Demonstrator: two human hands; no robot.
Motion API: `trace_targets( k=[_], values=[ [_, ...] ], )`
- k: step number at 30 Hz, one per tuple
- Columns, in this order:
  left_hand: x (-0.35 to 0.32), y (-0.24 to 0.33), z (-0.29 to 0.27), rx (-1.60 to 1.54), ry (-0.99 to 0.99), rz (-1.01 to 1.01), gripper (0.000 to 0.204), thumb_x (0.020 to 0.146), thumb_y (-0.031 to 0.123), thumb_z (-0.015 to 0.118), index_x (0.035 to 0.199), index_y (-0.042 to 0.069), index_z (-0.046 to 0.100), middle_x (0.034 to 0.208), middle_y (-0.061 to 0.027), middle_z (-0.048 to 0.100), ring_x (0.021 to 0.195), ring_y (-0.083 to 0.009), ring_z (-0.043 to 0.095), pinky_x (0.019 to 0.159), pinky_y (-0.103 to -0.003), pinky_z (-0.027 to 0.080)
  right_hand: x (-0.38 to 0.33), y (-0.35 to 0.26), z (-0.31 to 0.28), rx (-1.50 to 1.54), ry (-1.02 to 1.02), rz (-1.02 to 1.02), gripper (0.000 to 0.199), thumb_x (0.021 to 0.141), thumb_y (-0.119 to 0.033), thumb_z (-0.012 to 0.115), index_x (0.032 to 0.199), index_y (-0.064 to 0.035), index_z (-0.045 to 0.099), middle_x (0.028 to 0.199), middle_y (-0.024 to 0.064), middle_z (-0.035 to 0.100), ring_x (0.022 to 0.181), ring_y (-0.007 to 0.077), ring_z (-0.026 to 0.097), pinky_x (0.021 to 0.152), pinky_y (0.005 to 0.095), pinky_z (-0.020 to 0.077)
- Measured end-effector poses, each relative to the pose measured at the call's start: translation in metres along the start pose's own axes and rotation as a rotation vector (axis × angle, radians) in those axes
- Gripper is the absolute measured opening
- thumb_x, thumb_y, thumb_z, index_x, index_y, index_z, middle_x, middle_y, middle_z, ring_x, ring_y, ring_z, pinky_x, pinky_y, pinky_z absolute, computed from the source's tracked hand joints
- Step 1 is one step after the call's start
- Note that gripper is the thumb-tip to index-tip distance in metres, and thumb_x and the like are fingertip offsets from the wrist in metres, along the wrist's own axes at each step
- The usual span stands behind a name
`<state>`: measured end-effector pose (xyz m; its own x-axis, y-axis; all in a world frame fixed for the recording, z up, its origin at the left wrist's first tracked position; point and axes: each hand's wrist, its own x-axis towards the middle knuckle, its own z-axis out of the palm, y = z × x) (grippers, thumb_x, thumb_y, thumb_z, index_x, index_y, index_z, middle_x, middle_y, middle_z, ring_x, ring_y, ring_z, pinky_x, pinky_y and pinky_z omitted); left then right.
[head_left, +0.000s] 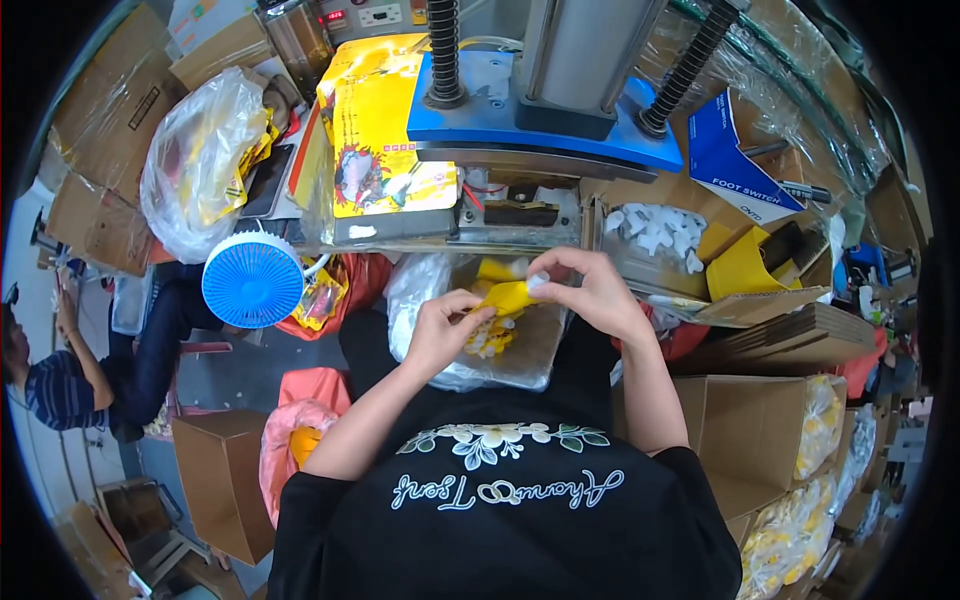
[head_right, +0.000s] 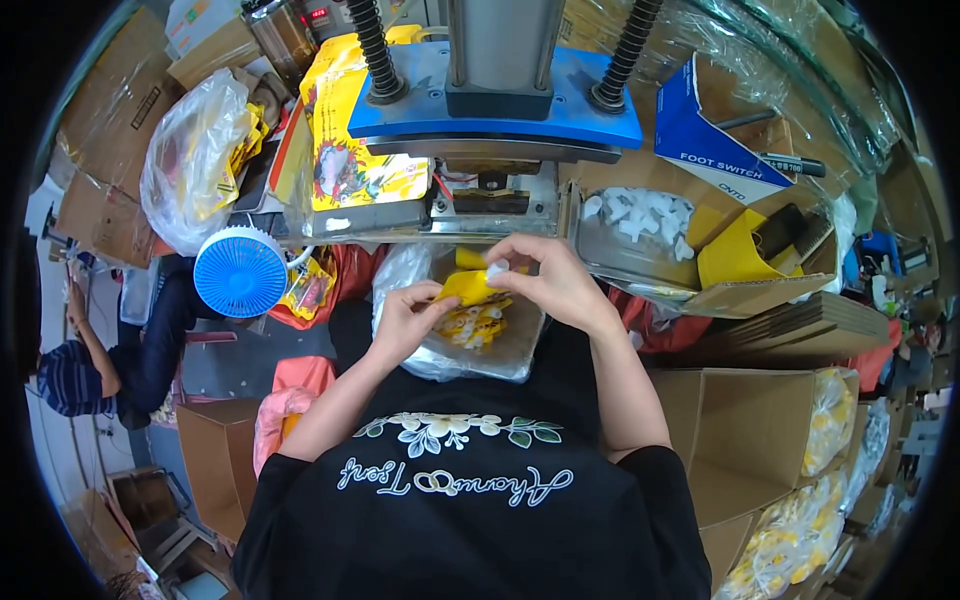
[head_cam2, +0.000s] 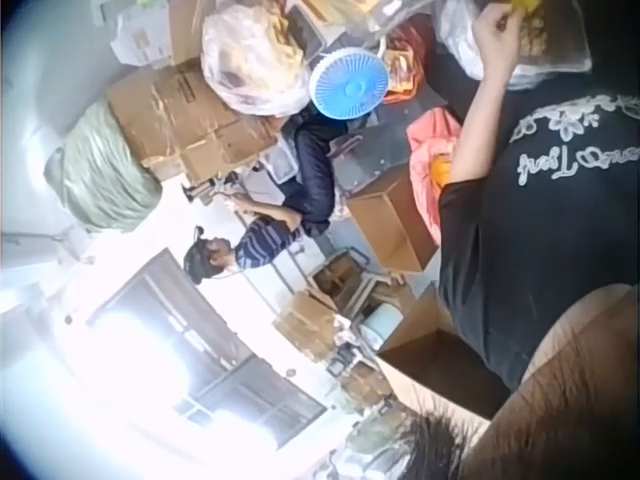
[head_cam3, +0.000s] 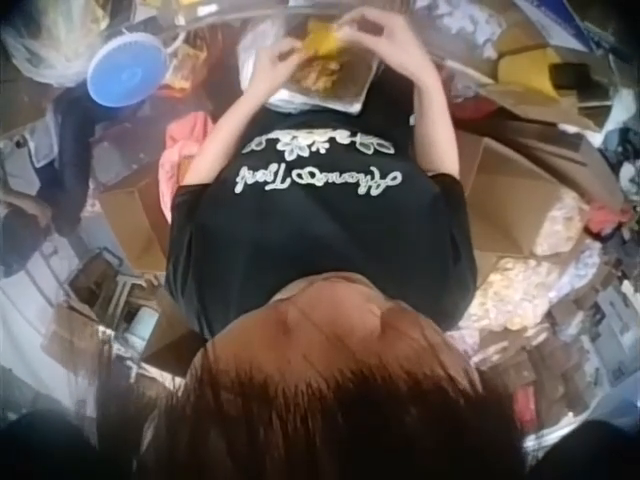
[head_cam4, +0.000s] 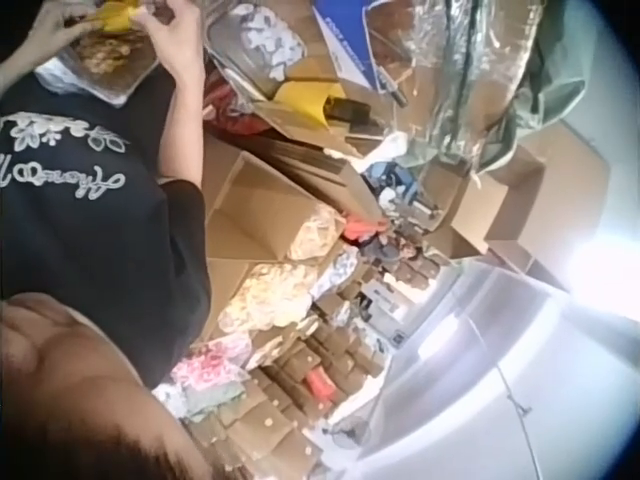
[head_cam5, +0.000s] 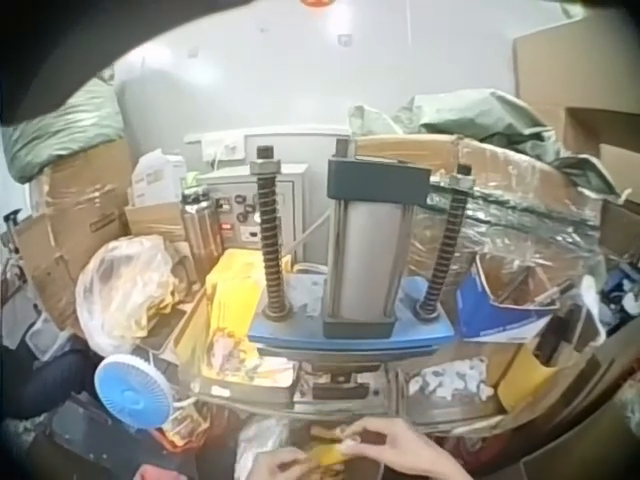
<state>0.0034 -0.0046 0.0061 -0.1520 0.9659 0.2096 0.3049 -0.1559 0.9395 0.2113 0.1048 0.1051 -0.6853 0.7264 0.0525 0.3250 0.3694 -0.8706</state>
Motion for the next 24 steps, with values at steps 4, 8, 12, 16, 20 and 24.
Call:
trace_targets(
  k=[4,8,12,16,20,24],
  values=[
    [0.013,0.01,0.007,-0.123,-0.12,-0.278,0.021,0.089,0.017,0.068,0.092,-0.003,0.069,0.076,-0.0023,0.066,0.064,-0.0039,0.052,0.057,-0.022,0.042,0.004,0.023,0.002,0.16,0.043,0.087,0.03,0.078,-0.009,0.073,0.107,-0.0032,0.066,0.098,0.0045,0.067,0.085,0.0127,0.061,0.077,0.0253,0.0478],
    [0.042,0.008,0.023,-0.348,0.026,-0.364,0.024,0.09,0.018,0.068,0.093,-0.006,0.069,0.082,-0.0066,0.069,0.067,-0.0057,0.059,0.059,-0.023,0.047,0.005,0.044,-0.024,-0.004,0.433,0.01,0.038,0.083,-0.011,0.07,0.118,-0.002,0.061,0.103,0.0063,0.067,0.086,0.0141,0.061,0.078,0.0276,0.049],
    [0.065,0.024,0.033,-0.694,0.146,-0.515,0.025,0.088,0.016,0.068,0.093,-0.009,0.069,0.084,-0.0079,0.07,0.071,-0.0091,0.062,0.062,-0.024,0.049,0.0,0.083,-0.06,-0.269,0.595,0.129,0.033,0.088,-0.02,0.066,0.114,-0.0004,0.063,0.103,0.0086,0.067,0.084,0.0151,0.062,0.074,0.0304,0.0486],
    [0.073,0.022,0.034,-0.841,0.188,-0.578,0.023,0.088,0.014,0.068,0.09,-0.008,0.069,0.084,-0.0092,0.07,0.072,-0.0102,0.063,0.063,-0.024,0.049,0.01,0.11,-0.051,-0.372,0.585,0.146,0.028,0.085,-0.016,0.066,0.109,-0.001,0.064,0.099,0.0112,0.064,0.08,0.0215,0.062,0.072,0.0331,0.0488],
    [0.082,0.012,0.01,-0.369,0.068,-0.401,0.022,0.089,0.015,0.068,0.094,-0.006,0.069,0.083,-0.0069,0.07,0.071,-0.01,0.063,0.064,-0.026,0.05,0.018,0.112,-0.039,-0.437,0.586,0.077,0.026,0.083,-0.011,0.066,0.107,-0.0004,0.063,0.097,0.0141,0.06,0.075,0.0268,0.062,0.071,0.0346,0.0486],
    [0.103,0.015,-0.048,0.512,0.339,0.102,0.046,0.085,0.027,0.07,0.122,0.002,0.06,0.119,-0.0162,0.063,0.109,-0.0275,0.06,0.091,-0.035,0.046,0.007,0.125,-0.046,-0.239,0.634,0.011,0.023,0.084,-0.009,0.065,0.104,0.0015,0.063,0.092,0.0097,0.063,0.078,0.0183,0.061,0.073,0.0332,0.0493]
  ],
)
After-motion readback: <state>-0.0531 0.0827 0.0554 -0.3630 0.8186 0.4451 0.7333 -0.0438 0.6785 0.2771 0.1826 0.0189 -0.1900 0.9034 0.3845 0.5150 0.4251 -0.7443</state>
